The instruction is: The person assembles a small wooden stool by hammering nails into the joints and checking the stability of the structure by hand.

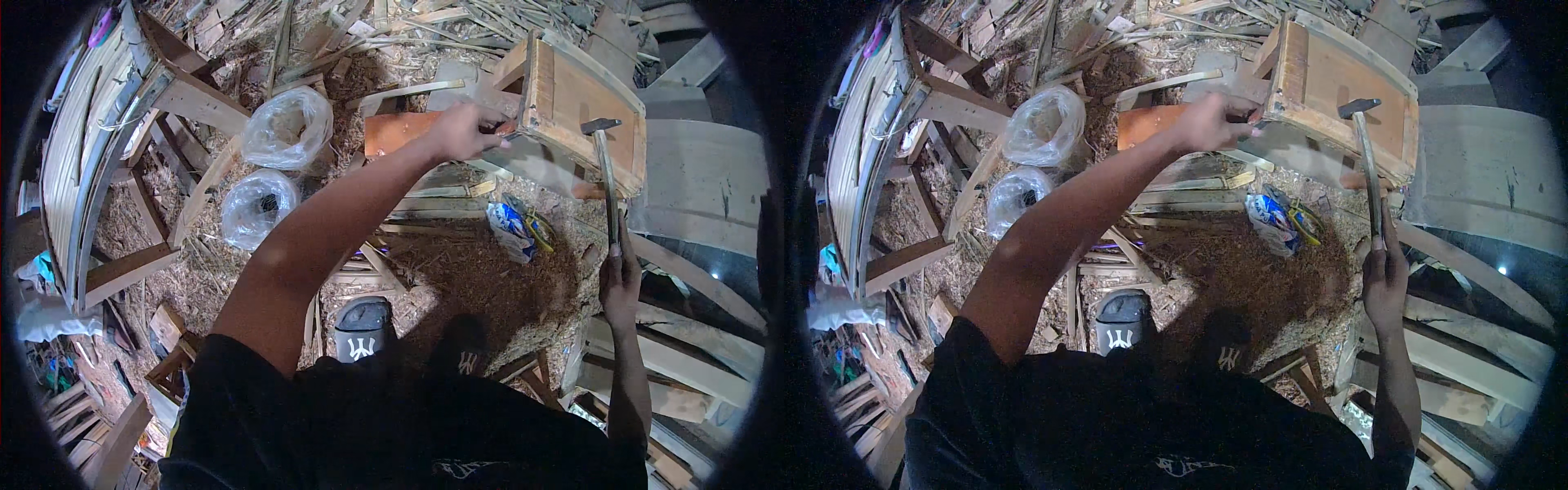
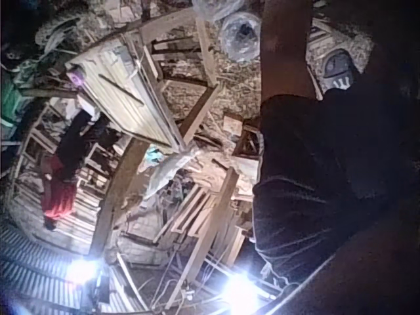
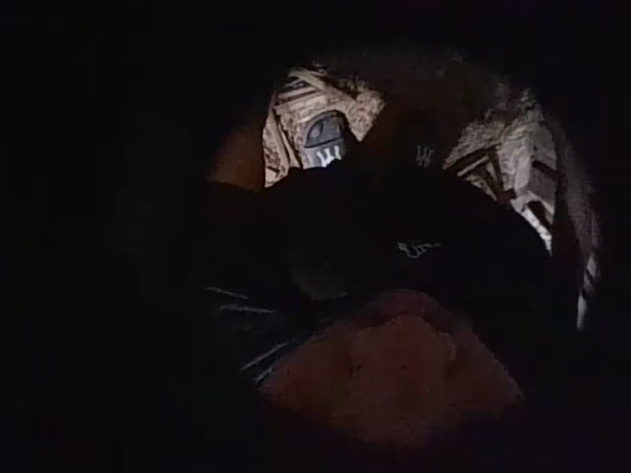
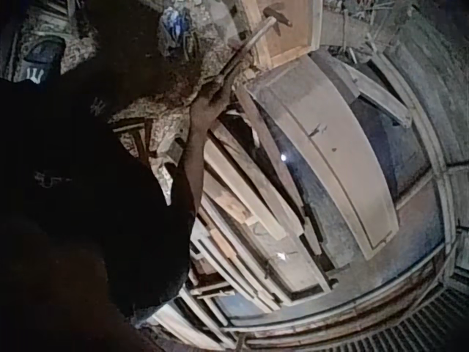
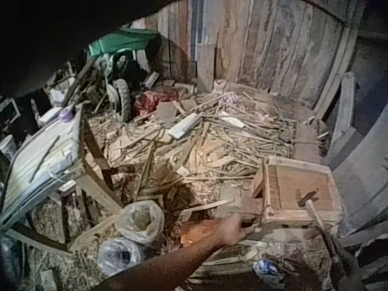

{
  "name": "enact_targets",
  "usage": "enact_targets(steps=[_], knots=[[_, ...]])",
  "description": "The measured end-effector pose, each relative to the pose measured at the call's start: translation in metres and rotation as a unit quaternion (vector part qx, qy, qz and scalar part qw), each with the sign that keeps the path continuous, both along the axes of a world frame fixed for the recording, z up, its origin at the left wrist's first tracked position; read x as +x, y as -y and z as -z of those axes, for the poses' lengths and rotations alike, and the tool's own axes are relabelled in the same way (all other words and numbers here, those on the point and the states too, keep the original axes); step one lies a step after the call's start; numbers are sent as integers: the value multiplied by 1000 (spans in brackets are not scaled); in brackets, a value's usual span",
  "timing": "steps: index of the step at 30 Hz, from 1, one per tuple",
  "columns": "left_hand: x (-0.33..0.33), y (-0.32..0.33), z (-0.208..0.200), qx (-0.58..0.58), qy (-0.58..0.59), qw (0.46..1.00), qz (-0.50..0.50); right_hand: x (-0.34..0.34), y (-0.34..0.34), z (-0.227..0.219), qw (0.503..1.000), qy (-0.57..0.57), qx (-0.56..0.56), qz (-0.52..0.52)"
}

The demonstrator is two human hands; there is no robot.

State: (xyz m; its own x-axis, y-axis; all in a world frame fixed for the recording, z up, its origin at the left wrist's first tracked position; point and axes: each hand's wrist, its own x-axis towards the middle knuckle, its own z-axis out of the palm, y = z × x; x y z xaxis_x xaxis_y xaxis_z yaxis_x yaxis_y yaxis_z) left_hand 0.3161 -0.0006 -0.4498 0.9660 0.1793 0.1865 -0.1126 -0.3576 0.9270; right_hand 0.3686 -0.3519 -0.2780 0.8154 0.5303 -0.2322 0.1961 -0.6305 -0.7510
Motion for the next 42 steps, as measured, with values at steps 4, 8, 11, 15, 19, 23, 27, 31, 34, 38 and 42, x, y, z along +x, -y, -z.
enact_targets(steps=[4, 8, 11, 15, 19, 23, 27, 31, 34, 38, 42], knots=[[0, 1, -1, -3, -45, 999, 7, -1, -2, -5, 1000, -13, -13, 1], [-2, 6, -10, 61, -14, 997, -42, 0, -2, -4, 1000, 27, -12, -1], [-4, 5, -9, 59, -19, 997, -52, 0, -9, -7, 999, 32, -12, -8], [-7, 9, -22, 13, -9, 999, -48, 4, 0, 0, 999, 41, 13, -16], [-9, 13, -21, -1, 64, 995, -78, 5, 4, 0, 1000, 17, 8, -4], [-9, 8, -15, 1, 81, 993, -84, 2, 0, -2, 1000, 4, 11, -23], [-11, 8, -30, 37, 2, 999, -39, 6, 11, 3, 999, 29, -28, -13], [-15, 8, -30, 43, 13, 998, -40, 3, 6, 4, 999, 29, 16, -26], [-14, 9, -25, 55, 55, 995, -67, 5, 8, 3, 1000, 19, 0, -22], [-9, 9, -21, 74, 33, 996, -36, 8, 4, -2, 998, 41, -10, -40], [-4, 17, -27, 18, 37, 998, -49, 23, 16, -4, 996, 58, -7, -69]])
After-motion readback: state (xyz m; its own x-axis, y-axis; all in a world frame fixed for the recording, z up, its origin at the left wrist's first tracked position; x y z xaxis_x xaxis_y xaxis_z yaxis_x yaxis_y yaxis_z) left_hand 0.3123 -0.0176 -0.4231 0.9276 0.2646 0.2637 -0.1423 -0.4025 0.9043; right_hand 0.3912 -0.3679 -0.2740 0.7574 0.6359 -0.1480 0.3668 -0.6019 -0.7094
